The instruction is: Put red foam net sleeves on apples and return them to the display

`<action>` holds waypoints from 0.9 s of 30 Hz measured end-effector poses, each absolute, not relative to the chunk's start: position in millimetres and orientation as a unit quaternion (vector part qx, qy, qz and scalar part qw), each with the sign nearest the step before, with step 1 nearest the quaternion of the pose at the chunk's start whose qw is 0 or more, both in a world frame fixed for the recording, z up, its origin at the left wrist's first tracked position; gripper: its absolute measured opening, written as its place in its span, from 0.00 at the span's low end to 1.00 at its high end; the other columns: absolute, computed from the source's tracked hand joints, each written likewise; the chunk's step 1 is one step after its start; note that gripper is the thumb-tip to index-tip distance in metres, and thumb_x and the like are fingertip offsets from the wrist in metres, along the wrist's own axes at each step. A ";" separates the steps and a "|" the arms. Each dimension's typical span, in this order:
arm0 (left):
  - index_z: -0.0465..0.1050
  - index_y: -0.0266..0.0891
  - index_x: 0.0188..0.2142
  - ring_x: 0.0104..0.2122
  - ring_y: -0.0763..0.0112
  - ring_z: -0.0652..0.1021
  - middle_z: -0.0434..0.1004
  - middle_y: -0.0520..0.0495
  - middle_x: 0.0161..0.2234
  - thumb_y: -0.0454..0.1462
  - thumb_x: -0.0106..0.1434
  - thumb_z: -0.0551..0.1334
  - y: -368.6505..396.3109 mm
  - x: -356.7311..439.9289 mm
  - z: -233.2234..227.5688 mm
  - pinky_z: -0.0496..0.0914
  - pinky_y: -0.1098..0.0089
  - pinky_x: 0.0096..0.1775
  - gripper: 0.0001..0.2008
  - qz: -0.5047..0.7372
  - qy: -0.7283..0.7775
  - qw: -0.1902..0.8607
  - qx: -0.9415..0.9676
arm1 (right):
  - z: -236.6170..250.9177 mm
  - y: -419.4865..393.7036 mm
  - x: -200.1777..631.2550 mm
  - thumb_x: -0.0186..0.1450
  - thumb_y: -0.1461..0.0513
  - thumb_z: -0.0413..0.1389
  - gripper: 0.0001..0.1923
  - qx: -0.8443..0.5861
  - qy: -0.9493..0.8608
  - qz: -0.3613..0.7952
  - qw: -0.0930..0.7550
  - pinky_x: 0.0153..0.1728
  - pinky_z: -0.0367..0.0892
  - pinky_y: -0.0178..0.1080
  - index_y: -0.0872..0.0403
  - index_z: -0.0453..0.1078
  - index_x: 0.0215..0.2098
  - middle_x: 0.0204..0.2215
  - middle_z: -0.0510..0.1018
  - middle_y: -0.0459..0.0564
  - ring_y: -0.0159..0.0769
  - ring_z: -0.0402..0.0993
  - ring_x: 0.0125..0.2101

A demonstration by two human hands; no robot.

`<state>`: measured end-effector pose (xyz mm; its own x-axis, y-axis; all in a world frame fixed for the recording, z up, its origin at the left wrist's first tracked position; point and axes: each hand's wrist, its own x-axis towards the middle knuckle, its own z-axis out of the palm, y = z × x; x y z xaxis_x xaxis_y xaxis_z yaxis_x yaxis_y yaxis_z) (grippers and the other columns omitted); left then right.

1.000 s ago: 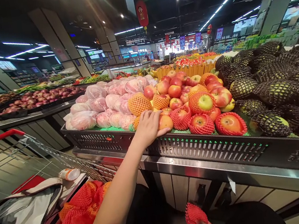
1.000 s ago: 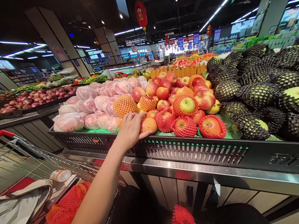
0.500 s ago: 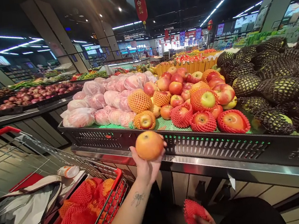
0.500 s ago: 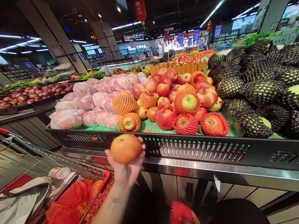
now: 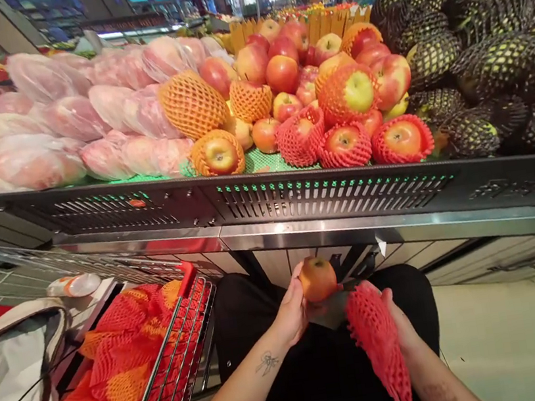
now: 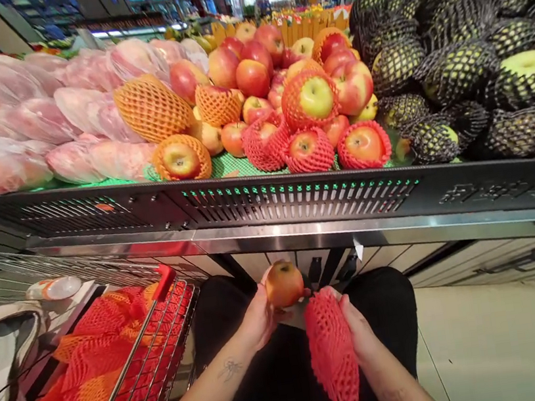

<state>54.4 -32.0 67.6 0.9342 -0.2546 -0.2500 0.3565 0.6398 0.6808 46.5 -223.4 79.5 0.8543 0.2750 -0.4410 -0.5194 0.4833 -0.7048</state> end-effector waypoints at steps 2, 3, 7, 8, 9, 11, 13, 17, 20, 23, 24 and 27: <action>0.58 0.53 0.61 0.49 0.55 0.78 0.71 0.41 0.56 0.58 0.58 0.62 -37.1 49.4 67.5 0.76 0.66 0.38 0.35 -0.141 0.028 0.886 0.441 | 91.6 -213.6 43.8 0.55 0.42 0.64 0.24 -0.486 0.032 0.253 0.836 0.30 0.67 0.33 0.53 0.75 0.33 0.27 0.77 0.45 0.31 0.71 0.26; 0.61 0.52 0.60 0.51 0.56 0.76 0.69 0.43 0.58 0.55 0.59 0.64 -38.7 47.2 67.2 0.74 0.62 0.46 0.32 -0.117 0.006 0.871 0.477 | 96.2 -208.6 43.4 0.58 0.45 0.63 0.20 -0.517 -0.031 0.275 0.810 0.28 0.65 0.31 0.54 0.74 0.32 0.25 0.74 0.44 0.28 0.67 0.24; 0.71 0.52 0.55 0.62 0.59 0.65 0.65 0.49 0.61 0.44 0.64 0.63 -39.7 39.2 66.4 0.56 0.58 0.65 0.19 -0.064 -0.044 0.815 0.574 | 105.2 -194.8 41.0 0.65 0.53 0.59 0.13 -0.722 -0.213 0.234 0.615 0.28 0.62 0.31 0.56 0.74 0.31 0.23 0.74 0.43 0.27 0.65 0.23; 0.71 0.52 0.54 0.63 0.60 0.63 0.65 0.49 0.61 0.42 0.65 0.62 -39.2 37.4 66.7 0.53 0.57 0.66 0.18 -0.068 -0.045 0.815 0.573 | 105.6 -193.4 39.3 0.65 0.54 0.60 0.12 -0.763 -0.231 0.195 0.571 0.28 0.63 0.31 0.55 0.75 0.32 0.23 0.76 0.44 0.28 0.66 0.23; 0.72 0.51 0.53 0.64 0.59 0.63 0.65 0.49 0.61 0.41 0.65 0.61 -38.6 35.9 67.0 0.53 0.56 0.66 0.16 -0.068 -0.042 0.819 0.568 | 105.8 -192.7 37.3 0.64 0.54 0.61 0.12 -0.795 -0.240 0.150 0.536 0.27 0.64 0.31 0.55 0.76 0.32 0.23 0.77 0.44 0.28 0.68 0.22; 0.74 0.47 0.50 0.63 0.56 0.63 0.66 0.46 0.60 0.44 0.65 0.60 -37.4 33.7 66.8 0.53 0.54 0.66 0.15 -0.050 -0.039 0.826 0.560 | 105.9 -192.9 33.8 0.62 0.54 0.63 0.12 -0.831 -0.240 0.054 0.498 0.24 0.64 0.31 0.55 0.75 0.31 0.21 0.78 0.44 0.28 0.68 0.19; 0.75 0.45 0.48 0.62 0.53 0.64 0.66 0.44 0.59 0.48 0.65 0.58 -36.4 32.8 64.6 0.55 0.52 0.65 0.17 -0.032 -0.049 0.834 0.548 | 106.7 -194.3 32.5 0.61 0.55 0.65 0.10 -0.841 -0.228 -0.041 0.488 0.23 0.64 0.31 0.54 0.74 0.29 0.20 0.78 0.44 0.29 0.70 0.19; 0.74 0.45 0.50 0.61 0.50 0.64 0.64 0.41 0.58 0.60 0.59 0.59 -34.3 34.4 56.3 0.56 0.51 0.63 0.29 -0.037 -0.131 0.840 0.526 | 110.2 -196.7 39.3 0.57 0.59 0.68 0.10 -0.828 -0.190 -0.143 0.508 0.25 0.63 0.34 0.53 0.71 0.28 0.22 0.74 0.43 0.30 0.69 0.22; 0.73 0.46 0.50 0.61 0.50 0.64 0.64 0.41 0.56 0.55 0.52 0.70 -31.9 36.4 52.4 0.57 0.52 0.62 0.29 -0.051 -0.165 0.816 0.552 | 110.2 -197.5 46.9 0.58 0.58 0.67 0.12 -0.825 -0.160 -0.117 0.529 0.26 0.60 0.35 0.53 0.70 0.25 0.22 0.69 0.43 0.30 0.64 0.24; 0.74 0.44 0.49 0.58 0.52 0.68 0.68 0.41 0.53 0.48 0.53 0.71 -30.1 37.3 51.2 0.58 0.54 0.61 0.25 -0.062 -0.168 0.793 0.583 | 107.0 -198.1 51.4 0.61 0.57 0.64 0.13 -0.814 -0.108 -0.059 0.568 0.26 0.58 0.35 0.54 0.69 0.23 0.21 0.64 0.41 0.30 0.60 0.23; 0.74 0.44 0.48 0.56 0.53 0.69 0.69 0.41 0.52 0.48 0.53 0.71 -30.1 37.0 50.7 0.60 0.55 0.60 0.25 -0.071 -0.169 0.793 0.581 | 105.8 -198.0 52.3 0.61 0.56 0.64 0.14 -0.806 -0.086 -0.040 0.584 0.25 0.57 0.35 0.54 0.69 0.23 0.20 0.63 0.41 0.29 0.58 0.22; 0.74 0.46 0.50 0.50 0.56 0.73 0.73 0.44 0.49 0.49 0.52 0.71 -32.9 34.2 46.8 0.65 0.58 0.55 0.26 -0.121 -0.162 0.815 0.542 | 101.4 -195.6 55.6 0.59 0.54 0.64 0.16 -0.769 -0.022 0.020 0.639 0.24 0.54 0.34 0.55 0.68 0.23 0.18 0.61 0.39 0.27 0.54 0.21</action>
